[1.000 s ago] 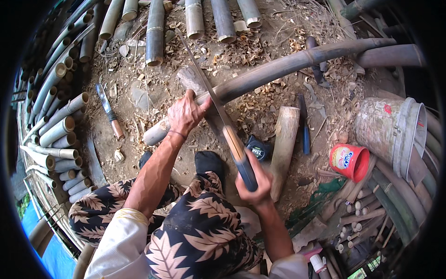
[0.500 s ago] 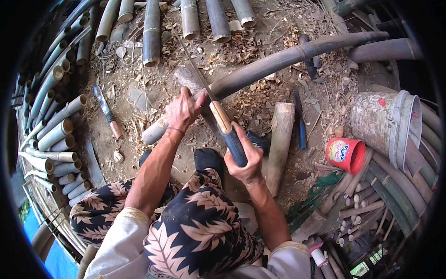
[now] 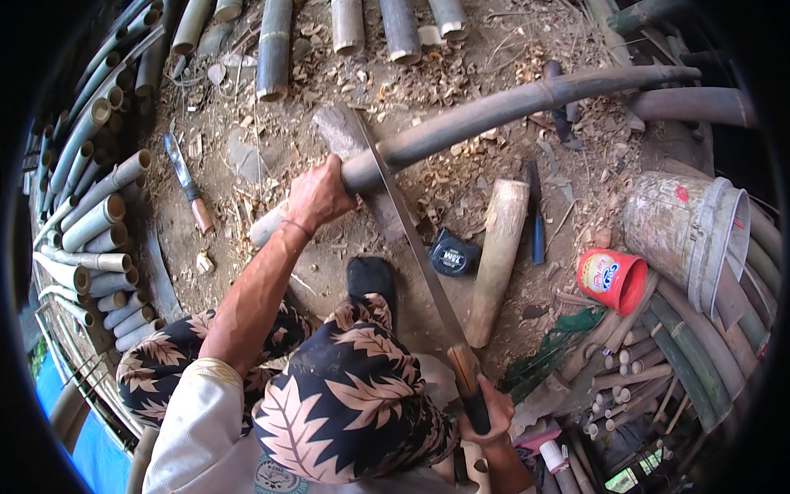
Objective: The person measures bamboo poles with a tape measure, marks them with a knife, and cuts them into shorter sections using a hand saw.
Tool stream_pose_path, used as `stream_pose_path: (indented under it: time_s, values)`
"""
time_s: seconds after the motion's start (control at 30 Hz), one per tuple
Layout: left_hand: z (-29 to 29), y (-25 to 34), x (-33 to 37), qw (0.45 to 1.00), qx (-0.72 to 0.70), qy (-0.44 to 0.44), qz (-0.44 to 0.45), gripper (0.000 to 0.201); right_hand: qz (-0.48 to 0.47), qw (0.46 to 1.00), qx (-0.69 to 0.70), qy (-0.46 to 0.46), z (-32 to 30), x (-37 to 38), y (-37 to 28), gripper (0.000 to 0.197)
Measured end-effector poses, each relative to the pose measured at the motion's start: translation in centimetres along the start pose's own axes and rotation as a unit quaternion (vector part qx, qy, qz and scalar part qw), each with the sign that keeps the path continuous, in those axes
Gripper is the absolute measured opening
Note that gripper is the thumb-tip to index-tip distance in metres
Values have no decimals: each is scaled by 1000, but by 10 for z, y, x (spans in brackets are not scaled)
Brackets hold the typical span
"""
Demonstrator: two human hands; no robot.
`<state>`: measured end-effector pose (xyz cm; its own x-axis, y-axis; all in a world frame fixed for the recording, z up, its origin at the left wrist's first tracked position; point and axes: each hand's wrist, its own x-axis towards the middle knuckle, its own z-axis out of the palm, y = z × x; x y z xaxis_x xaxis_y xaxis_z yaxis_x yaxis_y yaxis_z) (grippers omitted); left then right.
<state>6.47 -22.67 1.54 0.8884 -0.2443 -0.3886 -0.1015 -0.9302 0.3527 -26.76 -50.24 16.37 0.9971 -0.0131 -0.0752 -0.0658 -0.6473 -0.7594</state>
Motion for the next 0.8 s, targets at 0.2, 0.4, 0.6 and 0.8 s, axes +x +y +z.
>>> stream_pose_path:
  time_s: [0.2, 0.4, 0.6, 0.8]
  values:
    - [2, 16, -2, 1000, 6, 6, -23, 43, -62, 988, 99, 100, 89, 189, 4, 59]
    - [-11, 1, 2, 999, 1, -49, -14, 44, -6, 1000, -3, 11, 4, 25, -2, 52]
    - [-6, 14, 8, 1000, -13, -20, 7, 43, -125, 984, -68, 110, 66, 135, 18, 53]
    - [-9, 0, 8, 999, 11, -41, 4, 44, -31, 996, -52, 59, 47, 81, 17, 59]
